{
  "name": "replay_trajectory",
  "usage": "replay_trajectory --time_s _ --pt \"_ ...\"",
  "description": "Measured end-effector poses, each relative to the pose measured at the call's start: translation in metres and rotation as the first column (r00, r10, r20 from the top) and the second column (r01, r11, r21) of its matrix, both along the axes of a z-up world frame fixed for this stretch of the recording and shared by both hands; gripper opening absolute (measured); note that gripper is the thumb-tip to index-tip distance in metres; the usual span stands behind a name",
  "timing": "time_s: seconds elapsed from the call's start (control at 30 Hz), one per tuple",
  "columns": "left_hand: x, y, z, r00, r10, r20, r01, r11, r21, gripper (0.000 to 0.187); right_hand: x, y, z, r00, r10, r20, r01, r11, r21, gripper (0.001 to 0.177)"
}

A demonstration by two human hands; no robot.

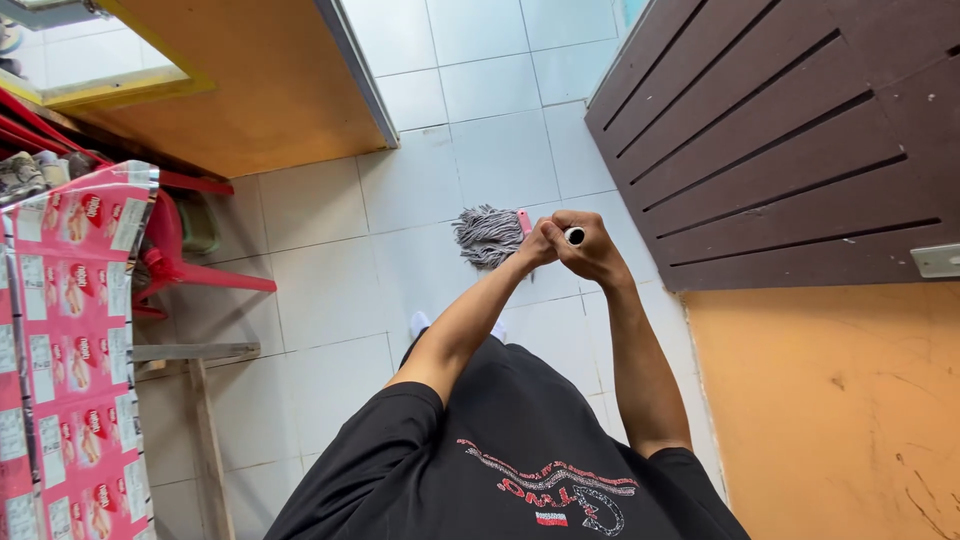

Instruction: Mopping the tile floor in a hallway area using a string mop.

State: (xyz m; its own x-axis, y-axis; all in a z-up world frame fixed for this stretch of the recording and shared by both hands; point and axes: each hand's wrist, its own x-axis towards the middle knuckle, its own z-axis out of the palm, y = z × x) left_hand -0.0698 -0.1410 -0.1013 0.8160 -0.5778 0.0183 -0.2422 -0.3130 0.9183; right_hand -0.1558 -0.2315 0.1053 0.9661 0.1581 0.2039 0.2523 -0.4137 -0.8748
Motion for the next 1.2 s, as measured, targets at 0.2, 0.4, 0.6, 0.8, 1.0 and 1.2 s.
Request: replay_trajectory --time_s 0.2,0.4,0.6,0.8,1.0,1.2 --pt "-0.006 0.012 0.027 0.989 -0.038 0.142 0.047 0.997 -0.059 0.028 -0.005 -0.004 0.006 0.998 0.050 -0.045 -0.049 0.999 0.024 0.038" --pt "-0.029 0.055 0.074 0.999 0.034 0.026 -0.039 0.960 0.276 0.028 -0.016 0.022 0.007 0.997 0.079 -0.003 -0.078 0.982 0.173 0.039" --pt "-0.040 0.135 0.073 0.994 0.097 0.040 -0.104 0.967 0.232 0.020 -0.012 0.078 -0.014 0.984 0.171 -0.051 -0.140 0.919 0.369 0.042" --pt "-0.060 0.231 0.062 0.976 0.163 0.144 -0.194 0.950 0.244 0.022 -0.022 0.158 -0.033 0.978 0.203 -0.058 -0.163 0.900 0.405 0.040" --pt "-0.082 0.302 0.052 0.963 0.211 0.167 -0.258 0.902 0.347 0.018 -0.036 0.224 -0.061 0.960 0.265 -0.092 -0.192 0.860 0.473 0.047" --pt "-0.099 0.338 0.030 0.949 0.269 0.163 -0.312 0.873 0.374 0.021 -0.057 0.256 -0.075 0.966 0.239 -0.096 -0.165 0.860 0.482 0.046"
